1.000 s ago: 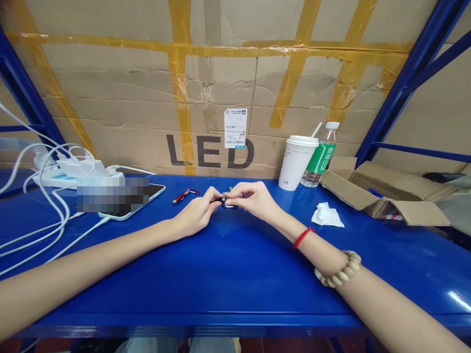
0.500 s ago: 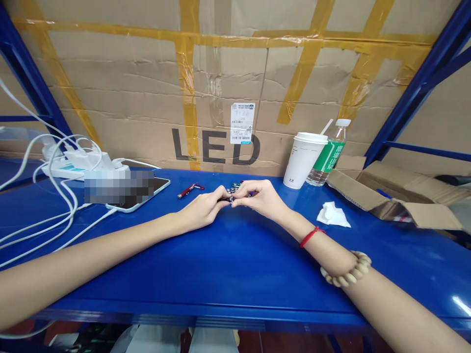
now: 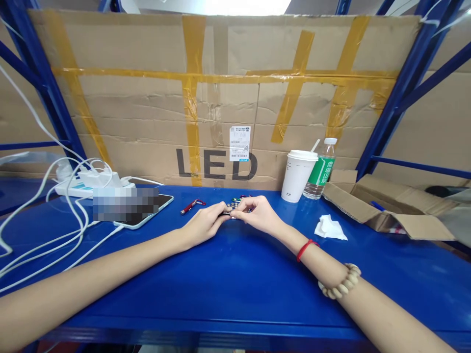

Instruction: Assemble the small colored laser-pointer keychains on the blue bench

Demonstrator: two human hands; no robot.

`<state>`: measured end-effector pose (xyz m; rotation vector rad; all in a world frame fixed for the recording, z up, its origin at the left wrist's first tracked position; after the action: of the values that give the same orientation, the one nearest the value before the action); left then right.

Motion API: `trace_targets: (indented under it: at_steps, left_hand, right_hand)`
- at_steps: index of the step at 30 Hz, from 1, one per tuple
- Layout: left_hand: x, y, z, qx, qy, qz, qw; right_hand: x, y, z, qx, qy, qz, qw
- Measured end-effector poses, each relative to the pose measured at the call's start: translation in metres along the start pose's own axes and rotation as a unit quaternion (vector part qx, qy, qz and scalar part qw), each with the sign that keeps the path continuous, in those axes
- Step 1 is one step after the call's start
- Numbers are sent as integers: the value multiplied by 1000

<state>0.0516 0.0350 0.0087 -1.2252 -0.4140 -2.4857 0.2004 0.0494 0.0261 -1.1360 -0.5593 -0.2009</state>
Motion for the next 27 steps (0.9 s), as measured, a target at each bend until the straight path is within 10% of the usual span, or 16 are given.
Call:
trace_targets:
  at_steps: [11, 27]
  left_hand:
    - [4, 3, 2, 11, 30, 16, 999]
    - [2, -2, 2, 65, 52, 3, 997]
  right_hand:
    - [-7, 7, 4, -67, 1, 28, 997]
    - [1, 7, 7, 10, 1, 78, 997]
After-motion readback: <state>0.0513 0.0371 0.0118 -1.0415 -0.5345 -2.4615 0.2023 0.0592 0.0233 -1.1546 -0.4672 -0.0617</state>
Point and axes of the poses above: each hand's wrist, its own z-axis towards the middle knuckle, its own x-axis out of the back of the hand, y = z × x, the point moved 3 cm from there along z, towards the middle knuckle, and after that the axes turned 13 degrees about -x, right-handed, at the moved point
